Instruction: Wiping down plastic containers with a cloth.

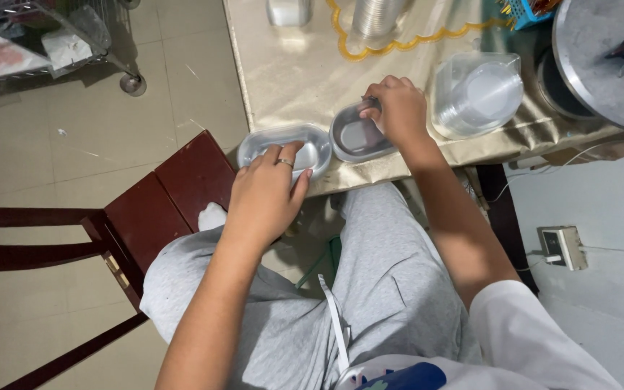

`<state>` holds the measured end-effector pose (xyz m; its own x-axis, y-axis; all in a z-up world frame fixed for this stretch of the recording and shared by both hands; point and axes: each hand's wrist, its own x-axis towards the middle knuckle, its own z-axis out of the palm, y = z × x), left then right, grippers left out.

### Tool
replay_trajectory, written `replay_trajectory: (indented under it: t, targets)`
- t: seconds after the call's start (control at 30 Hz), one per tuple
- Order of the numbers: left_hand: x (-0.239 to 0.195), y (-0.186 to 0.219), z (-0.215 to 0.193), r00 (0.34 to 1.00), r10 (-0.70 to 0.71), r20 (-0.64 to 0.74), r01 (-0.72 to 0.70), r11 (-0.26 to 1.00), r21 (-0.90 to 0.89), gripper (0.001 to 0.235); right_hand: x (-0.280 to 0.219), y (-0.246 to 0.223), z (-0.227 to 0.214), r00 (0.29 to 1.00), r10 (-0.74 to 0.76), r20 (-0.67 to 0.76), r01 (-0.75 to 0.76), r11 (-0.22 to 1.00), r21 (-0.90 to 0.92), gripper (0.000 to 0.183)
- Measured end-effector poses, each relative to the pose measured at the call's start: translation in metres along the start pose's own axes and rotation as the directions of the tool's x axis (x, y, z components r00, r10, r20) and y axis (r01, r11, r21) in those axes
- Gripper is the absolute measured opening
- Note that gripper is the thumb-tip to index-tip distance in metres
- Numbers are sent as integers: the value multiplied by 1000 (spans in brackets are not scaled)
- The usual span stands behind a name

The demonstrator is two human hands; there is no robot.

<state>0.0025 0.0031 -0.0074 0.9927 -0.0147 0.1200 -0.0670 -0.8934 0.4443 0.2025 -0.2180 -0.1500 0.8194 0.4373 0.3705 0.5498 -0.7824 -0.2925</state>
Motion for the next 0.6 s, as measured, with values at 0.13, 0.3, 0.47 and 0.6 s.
replay_trajectory:
  t: [0.13,0.3,0.47,0.6]
  targets:
    - [0,1,-1,1000,-15,15,15,1000,10,42,7,2,-3,999,12,42,-13,1000,27,28]
    - [2,0,1,1000,-12,28,11,999,32,42,9,-3,-7,995,16,97,-17,1000,8,31]
    - [3,2,3,998,-28,57,26,999,43,42,9,-2,1,997,40,71,-37,998,-42,32]
    - [4,-4,10,997,-40,71,36,998,48,43,6,-3,0,992,66,112,-63,998,-25,32]
